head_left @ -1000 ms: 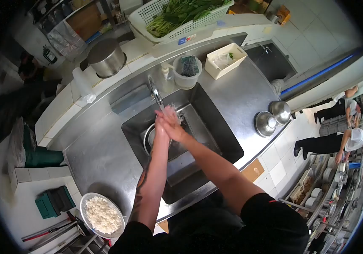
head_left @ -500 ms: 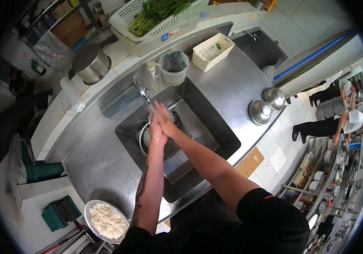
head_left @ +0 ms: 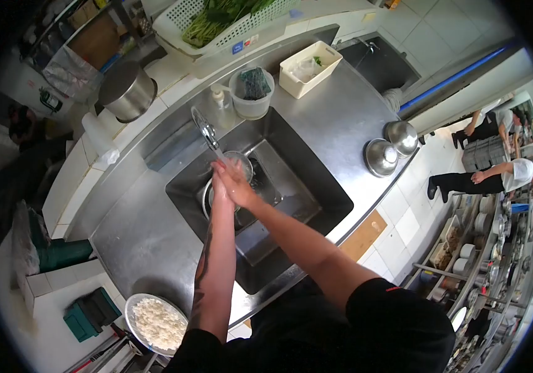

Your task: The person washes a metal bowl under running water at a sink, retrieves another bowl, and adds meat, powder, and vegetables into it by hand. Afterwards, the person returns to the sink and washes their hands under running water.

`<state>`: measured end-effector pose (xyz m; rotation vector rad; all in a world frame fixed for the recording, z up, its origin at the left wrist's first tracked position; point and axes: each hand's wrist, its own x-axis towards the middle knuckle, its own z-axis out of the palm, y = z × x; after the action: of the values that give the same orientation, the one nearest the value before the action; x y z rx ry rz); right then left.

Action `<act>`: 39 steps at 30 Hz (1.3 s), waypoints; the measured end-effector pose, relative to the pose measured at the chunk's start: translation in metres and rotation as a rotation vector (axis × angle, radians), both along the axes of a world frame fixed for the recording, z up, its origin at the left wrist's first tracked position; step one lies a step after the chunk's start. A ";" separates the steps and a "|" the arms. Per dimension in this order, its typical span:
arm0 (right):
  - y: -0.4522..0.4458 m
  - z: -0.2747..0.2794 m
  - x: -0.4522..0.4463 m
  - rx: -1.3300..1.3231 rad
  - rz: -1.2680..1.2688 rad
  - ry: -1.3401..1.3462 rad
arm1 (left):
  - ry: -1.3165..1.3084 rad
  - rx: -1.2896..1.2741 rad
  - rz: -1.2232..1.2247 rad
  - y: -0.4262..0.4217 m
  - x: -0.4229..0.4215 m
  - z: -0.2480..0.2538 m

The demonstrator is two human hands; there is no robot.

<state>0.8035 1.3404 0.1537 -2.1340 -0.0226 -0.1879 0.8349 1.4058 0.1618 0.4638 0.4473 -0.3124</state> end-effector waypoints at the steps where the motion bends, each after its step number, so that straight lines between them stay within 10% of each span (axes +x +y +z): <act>1: -0.008 0.014 0.008 0.125 0.041 0.035 | -0.006 0.006 -0.005 -0.005 -0.003 0.012; 9: -0.002 0.042 0.020 1.118 -0.362 0.312 | -0.004 0.315 -0.098 -0.018 0.011 0.034; 14: -0.002 0.127 -0.012 1.867 -0.096 0.414 | 0.127 -0.280 0.199 -0.016 0.020 0.062; 15: -0.005 0.101 0.000 1.872 -0.097 0.418 | 0.101 -0.604 0.236 -0.012 0.010 0.069; 17: -0.011 0.042 0.031 1.780 0.198 0.481 | 0.079 -0.593 0.212 -0.009 -0.002 0.067; 19: -0.008 0.057 0.042 1.697 -0.042 0.577 | -0.033 -0.318 0.138 -0.005 -0.020 0.069; 22: -0.009 0.044 0.054 0.759 -0.139 0.349 | -0.194 0.152 0.015 -0.014 -0.034 0.068; 27: 0.030 0.035 0.033 1.393 -0.430 0.377 | -0.417 1.189 -0.432 0.020 0.005 0.003; 29: 0.044 0.033 0.026 1.526 -0.396 0.279 | -0.329 1.078 -0.391 0.018 0.000 0.013; 31: 0.038 0.070 0.020 0.802 -0.236 0.167 | -0.145 0.855 -0.299 0.011 -0.011 0.035; 34: -0.009 0.047 0.049 0.745 0.133 0.511 | -0.037 0.546 -0.158 -0.011 -0.039 0.068; 37: 0.008 0.050 0.035 0.422 0.078 0.167 | -0.037 0.320 -0.085 -0.003 -0.027 0.056; 39: 0.018 0.052 0.024 0.678 0.014 0.214 | 0.001 0.318 -0.100 0.018 0.011 0.008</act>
<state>0.8276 1.3588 0.2060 -1.4667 0.1334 0.0429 0.8456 1.4237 0.1701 0.7976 0.4772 -0.3393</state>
